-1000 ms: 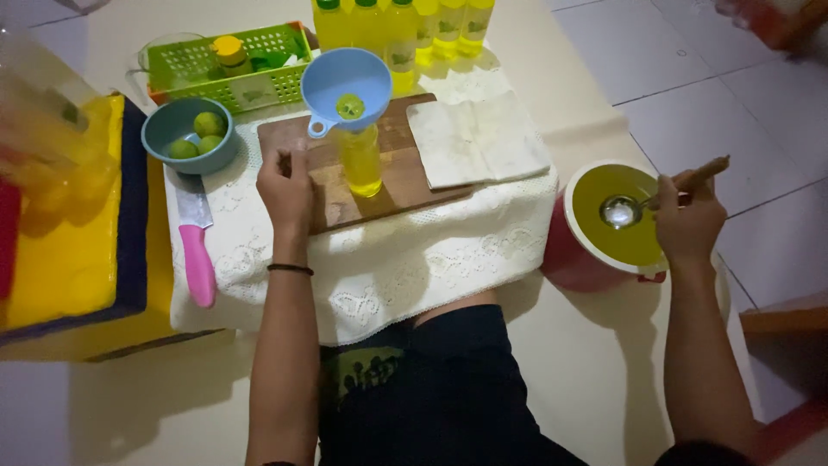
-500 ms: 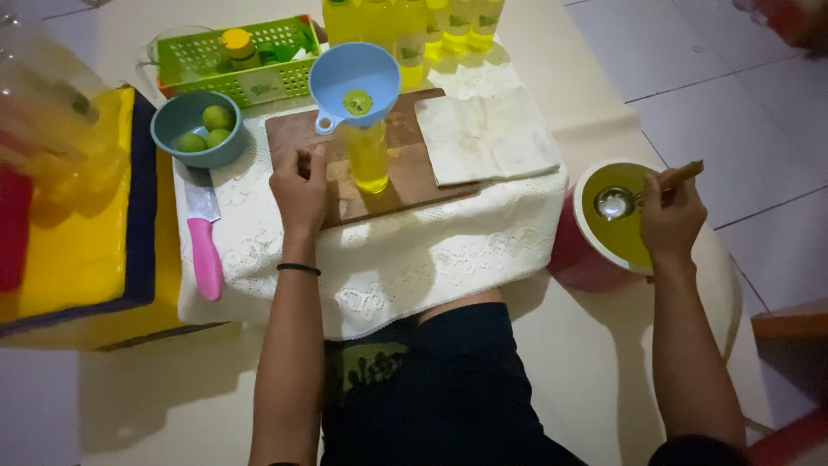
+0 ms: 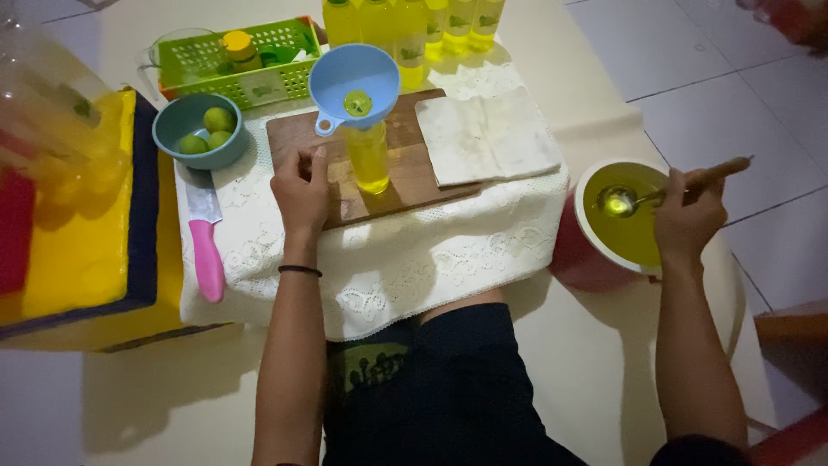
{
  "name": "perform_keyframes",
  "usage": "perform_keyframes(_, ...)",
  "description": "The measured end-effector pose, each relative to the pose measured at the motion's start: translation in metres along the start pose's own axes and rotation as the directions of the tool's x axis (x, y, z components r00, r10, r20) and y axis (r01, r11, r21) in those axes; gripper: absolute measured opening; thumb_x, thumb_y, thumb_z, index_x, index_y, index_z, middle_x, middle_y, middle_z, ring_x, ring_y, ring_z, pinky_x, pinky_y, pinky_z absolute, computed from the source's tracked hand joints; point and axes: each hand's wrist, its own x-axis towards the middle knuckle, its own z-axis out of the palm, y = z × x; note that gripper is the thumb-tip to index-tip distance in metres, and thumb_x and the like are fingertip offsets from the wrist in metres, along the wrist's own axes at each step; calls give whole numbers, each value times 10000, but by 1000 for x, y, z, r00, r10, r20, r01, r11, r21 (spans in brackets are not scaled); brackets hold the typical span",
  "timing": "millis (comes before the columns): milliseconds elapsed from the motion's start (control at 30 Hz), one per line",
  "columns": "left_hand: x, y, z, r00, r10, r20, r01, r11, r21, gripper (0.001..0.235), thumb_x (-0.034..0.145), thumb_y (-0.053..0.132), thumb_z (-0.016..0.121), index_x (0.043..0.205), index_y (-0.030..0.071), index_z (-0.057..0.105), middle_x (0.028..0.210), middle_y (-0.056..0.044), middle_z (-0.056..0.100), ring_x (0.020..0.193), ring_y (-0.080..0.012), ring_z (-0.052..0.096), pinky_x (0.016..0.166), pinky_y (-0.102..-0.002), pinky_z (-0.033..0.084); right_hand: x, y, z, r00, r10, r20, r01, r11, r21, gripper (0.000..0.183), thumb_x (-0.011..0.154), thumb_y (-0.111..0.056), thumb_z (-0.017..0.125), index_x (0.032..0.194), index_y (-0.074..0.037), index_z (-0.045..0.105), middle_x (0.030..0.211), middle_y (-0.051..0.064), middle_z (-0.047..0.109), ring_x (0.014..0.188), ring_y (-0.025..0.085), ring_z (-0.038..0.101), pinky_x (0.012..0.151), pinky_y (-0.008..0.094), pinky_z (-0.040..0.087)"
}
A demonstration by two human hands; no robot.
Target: Filling a plastic bottle with juice using a ladle and funnel, then capping the bottle and cleaning the workspace.
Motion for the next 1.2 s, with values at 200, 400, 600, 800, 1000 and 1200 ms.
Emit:
perform_keyframes(200,1,-6,3,1000,26,-17,-26,1000,17,338,1025,229,680,751,108,523,693,-6,500,678,-123,433,638,-346,391,17,20,-9,994,-52,-99,46,997,-65,164,1176,-89,733,1134,-9,597,957,151,707,833,291,704,778,438,560)
perform_keyframes(400,0,0,1,1000,-30,3,30,1000,9,322,1022,247,668,766,106,533,690,-5,524,669,-141,458,640,-345,407,34,-14,-22,997,-27,-70,28,1000,13,153,1197,-31,716,1135,7,582,970,153,684,835,280,721,706,411,608)
perform_keyframes(600,1,1,1,999,-44,12,43,999,18,312,1028,281,647,774,122,562,679,3,514,663,-122,455,642,-347,410,57,-76,-23,1000,-13,-18,15,994,107,195,1234,-44,708,1124,-14,550,883,138,693,673,209,675,647,355,576)
perform_keyframes(800,1,8,0,999,-46,21,46,999,-10,279,1001,239,628,759,132,541,732,-17,542,710,-153,496,690,-351,429,90,-168,-3,994,-106,35,87,932,353,159,1237,6,666,1140,24,542,867,164,672,621,209,632,567,323,569)
perform_keyframes(1000,3,-5,5,999,31,7,-31,1000,-2,271,1012,252,609,775,125,583,746,-45,598,707,-168,539,689,-360,447,120,-260,30,958,-285,32,219,801,557,299,1291,7,658,1023,22,526,854,196,684,562,211,582,499,326,483)
perform_keyframes(1200,2,3,0,999,50,18,-50,999,-11,349,1011,214,596,698,137,465,657,-20,482,644,-150,447,628,-359,374,145,-330,67,917,-397,-47,298,601,741,277,1255,62,658,1019,42,515,838,223,662,596,250,630,479,335,488)
